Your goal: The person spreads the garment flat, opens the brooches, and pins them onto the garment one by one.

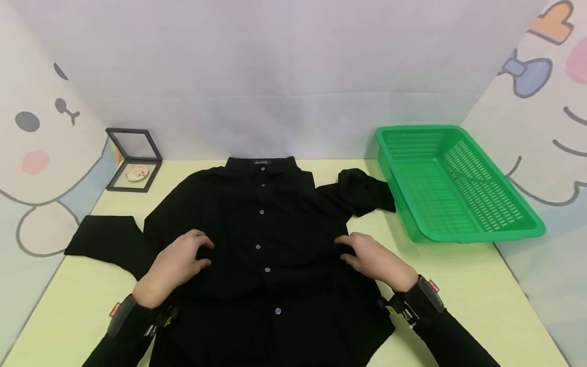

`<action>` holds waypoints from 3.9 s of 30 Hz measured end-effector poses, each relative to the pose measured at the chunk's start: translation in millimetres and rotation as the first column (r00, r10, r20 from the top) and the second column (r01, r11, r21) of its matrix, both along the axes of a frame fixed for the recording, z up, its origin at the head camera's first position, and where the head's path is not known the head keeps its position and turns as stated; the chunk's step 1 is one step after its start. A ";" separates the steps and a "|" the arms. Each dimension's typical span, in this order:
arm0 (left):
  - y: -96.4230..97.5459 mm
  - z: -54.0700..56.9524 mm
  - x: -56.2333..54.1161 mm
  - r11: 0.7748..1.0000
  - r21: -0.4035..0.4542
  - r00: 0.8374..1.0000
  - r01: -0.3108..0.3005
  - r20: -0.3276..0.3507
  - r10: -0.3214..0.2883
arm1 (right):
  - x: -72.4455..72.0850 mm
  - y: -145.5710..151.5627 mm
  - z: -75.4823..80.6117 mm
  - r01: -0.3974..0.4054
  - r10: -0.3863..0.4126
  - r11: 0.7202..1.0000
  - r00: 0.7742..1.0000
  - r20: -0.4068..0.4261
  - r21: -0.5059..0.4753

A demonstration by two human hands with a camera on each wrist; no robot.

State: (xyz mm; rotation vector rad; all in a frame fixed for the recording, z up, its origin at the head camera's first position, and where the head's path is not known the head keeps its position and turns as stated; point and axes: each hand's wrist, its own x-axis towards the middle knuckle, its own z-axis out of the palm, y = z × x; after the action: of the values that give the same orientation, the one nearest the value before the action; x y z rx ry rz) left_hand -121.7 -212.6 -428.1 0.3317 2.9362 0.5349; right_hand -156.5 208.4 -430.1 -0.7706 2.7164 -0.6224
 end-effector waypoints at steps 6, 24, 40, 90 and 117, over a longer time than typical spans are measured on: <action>-9.5 2.7 -7.8 0.996 -0.076 0.998 -0.041 -0.053 0.037 | -1.2 6.4 2.6 0.039 -0.041 0.999 0.997 0.068 0.025; -8.7 40.3 -25.2 0.998 0.058 0.995 0.033 0.092 -0.038 | -16.0 -8.9 45.8 0.164 -0.164 0.986 0.986 0.003 -0.008; 42.2 23.5 -44.6 0.964 0.132 0.941 0.230 0.224 -0.255 | -27.0 -71.4 37.4 0.007 -0.026 0.992 0.988 0.149 0.129; -9.5 46.1 -39.8 0.992 0.085 0.954 0.096 -0.292 -0.067 | -56.5 -4.3 68.4 0.166 -0.166 0.986 0.986 0.019 0.009; 16.1 41.1 -36.4 0.990 0.074 0.988 0.116 -0.112 -0.108 | -39.2 -17.0 78.1 0.026 -0.043 0.995 0.984 0.173 0.098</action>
State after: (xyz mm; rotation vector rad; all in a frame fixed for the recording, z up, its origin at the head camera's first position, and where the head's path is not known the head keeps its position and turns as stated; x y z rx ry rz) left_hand -158.0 -196.5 -387.0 0.5480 2.9805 0.6397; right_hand -195.7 191.4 -352.0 -0.6159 2.5820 -0.5357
